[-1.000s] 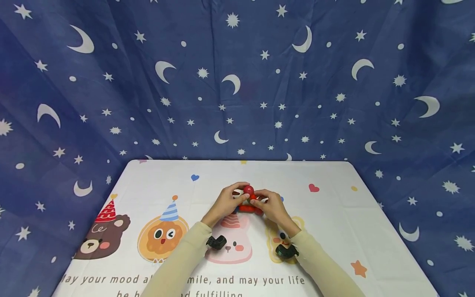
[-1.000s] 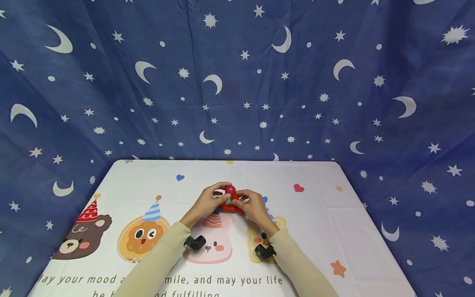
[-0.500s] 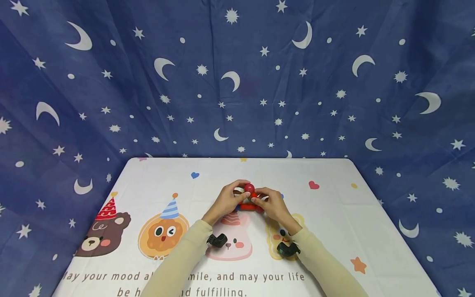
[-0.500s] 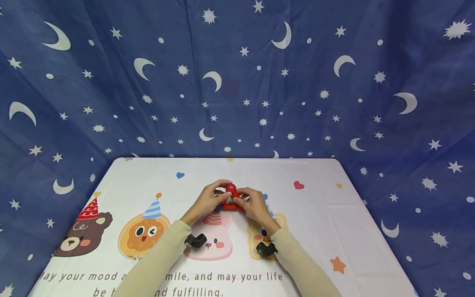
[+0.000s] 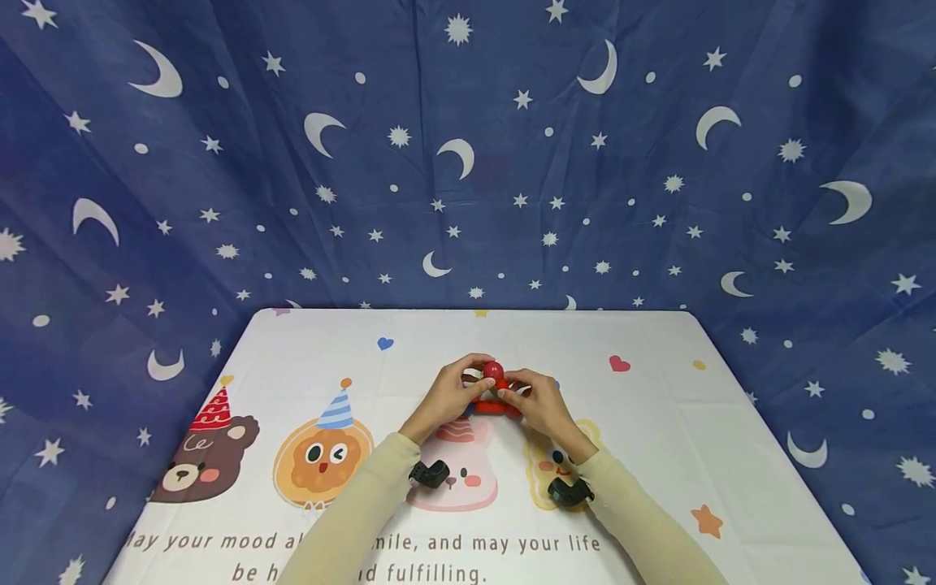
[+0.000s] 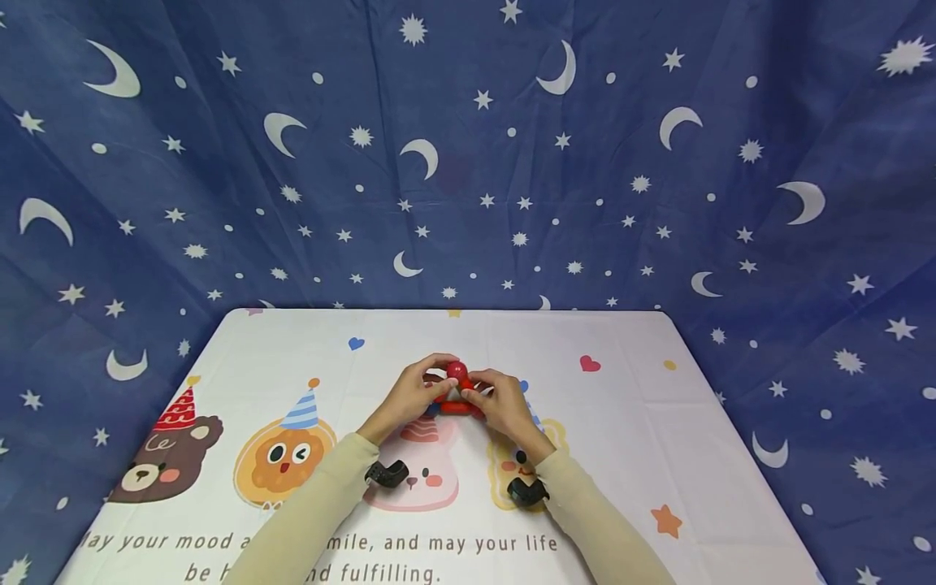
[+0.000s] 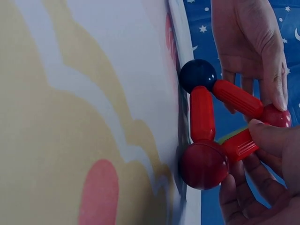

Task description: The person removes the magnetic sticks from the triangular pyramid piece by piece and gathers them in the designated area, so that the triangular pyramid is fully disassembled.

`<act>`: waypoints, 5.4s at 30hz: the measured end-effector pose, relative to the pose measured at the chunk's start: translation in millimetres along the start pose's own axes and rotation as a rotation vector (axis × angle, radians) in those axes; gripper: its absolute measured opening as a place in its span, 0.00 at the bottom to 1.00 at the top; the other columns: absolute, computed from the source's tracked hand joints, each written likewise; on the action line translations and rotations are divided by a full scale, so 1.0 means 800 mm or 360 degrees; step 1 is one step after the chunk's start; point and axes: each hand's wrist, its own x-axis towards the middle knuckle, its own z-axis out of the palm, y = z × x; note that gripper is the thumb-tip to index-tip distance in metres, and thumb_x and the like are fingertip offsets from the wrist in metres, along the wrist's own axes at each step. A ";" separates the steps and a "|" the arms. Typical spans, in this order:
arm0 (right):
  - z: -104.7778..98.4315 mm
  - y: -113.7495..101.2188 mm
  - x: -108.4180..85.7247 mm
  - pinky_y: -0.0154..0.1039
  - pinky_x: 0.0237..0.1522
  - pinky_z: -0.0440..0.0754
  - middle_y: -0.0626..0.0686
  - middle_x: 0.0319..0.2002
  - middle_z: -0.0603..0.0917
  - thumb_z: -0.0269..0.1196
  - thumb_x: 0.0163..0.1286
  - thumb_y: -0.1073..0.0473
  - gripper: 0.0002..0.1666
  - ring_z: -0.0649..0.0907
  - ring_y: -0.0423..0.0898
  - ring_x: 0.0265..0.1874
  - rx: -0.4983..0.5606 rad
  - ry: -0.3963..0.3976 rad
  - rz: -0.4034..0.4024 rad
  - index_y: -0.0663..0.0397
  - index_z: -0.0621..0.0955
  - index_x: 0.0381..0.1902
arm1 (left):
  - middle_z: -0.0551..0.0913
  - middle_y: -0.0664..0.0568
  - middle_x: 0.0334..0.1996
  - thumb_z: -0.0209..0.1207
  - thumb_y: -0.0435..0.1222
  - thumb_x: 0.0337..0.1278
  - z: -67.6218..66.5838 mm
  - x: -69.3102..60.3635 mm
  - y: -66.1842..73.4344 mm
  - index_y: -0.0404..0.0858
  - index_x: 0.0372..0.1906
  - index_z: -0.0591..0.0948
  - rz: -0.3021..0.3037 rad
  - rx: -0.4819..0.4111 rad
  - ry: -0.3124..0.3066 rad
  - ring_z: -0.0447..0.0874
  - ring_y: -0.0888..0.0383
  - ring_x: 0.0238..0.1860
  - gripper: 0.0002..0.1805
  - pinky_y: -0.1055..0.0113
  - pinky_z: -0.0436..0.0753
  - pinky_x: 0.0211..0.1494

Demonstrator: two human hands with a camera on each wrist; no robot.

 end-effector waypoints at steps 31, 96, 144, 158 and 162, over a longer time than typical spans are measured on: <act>-0.036 0.012 -0.015 0.30 0.38 0.84 0.54 0.37 0.88 0.73 0.57 0.64 0.15 0.86 0.46 0.35 0.0063 0.0041 0.0236 0.54 0.84 0.44 | 0.84 0.45 0.50 0.66 0.34 0.58 -0.064 -0.013 -0.024 0.38 0.60 0.78 -0.0052 -0.0045 0.0098 0.84 0.49 0.49 0.24 0.64 0.83 0.54; -0.092 0.083 -0.022 0.47 0.45 0.79 0.58 0.40 0.86 0.74 0.56 0.58 0.15 0.81 0.51 0.39 -0.0350 0.0045 0.0531 0.54 0.88 0.42 | 0.83 0.53 0.40 0.72 0.37 0.50 -0.052 -0.019 -0.042 0.44 0.50 0.83 -0.0261 0.0508 -0.0066 0.78 0.58 0.42 0.20 0.61 0.77 0.52; 0.010 -0.020 0.017 0.40 0.42 0.79 0.46 0.37 0.88 0.72 0.59 0.55 0.13 0.81 0.43 0.37 -0.0151 -0.0118 0.0377 0.48 0.88 0.42 | 0.83 0.55 0.39 0.71 0.40 0.52 -0.051 -0.021 -0.050 0.46 0.51 0.83 -0.0197 0.0504 -0.0107 0.77 0.59 0.41 0.19 0.62 0.75 0.50; 0.038 -0.029 0.026 0.36 0.35 0.74 0.46 0.33 0.88 0.73 0.59 0.57 0.12 0.77 0.41 0.30 -0.0283 -0.0202 0.0345 0.49 0.88 0.41 | 0.85 0.52 0.47 0.70 0.39 0.54 -0.052 -0.020 -0.050 0.43 0.55 0.82 -0.0163 0.0479 -0.0123 0.80 0.54 0.51 0.22 0.52 0.74 0.63; 0.042 -0.033 0.028 0.37 0.36 0.73 0.46 0.32 0.88 0.73 0.58 0.56 0.12 0.76 0.42 0.30 -0.0314 -0.0231 0.0341 0.49 0.88 0.41 | 0.86 0.52 0.46 0.70 0.38 0.54 -0.052 -0.020 -0.050 0.44 0.54 0.82 -0.0118 0.0467 -0.0123 0.81 0.55 0.50 0.21 0.52 0.74 0.62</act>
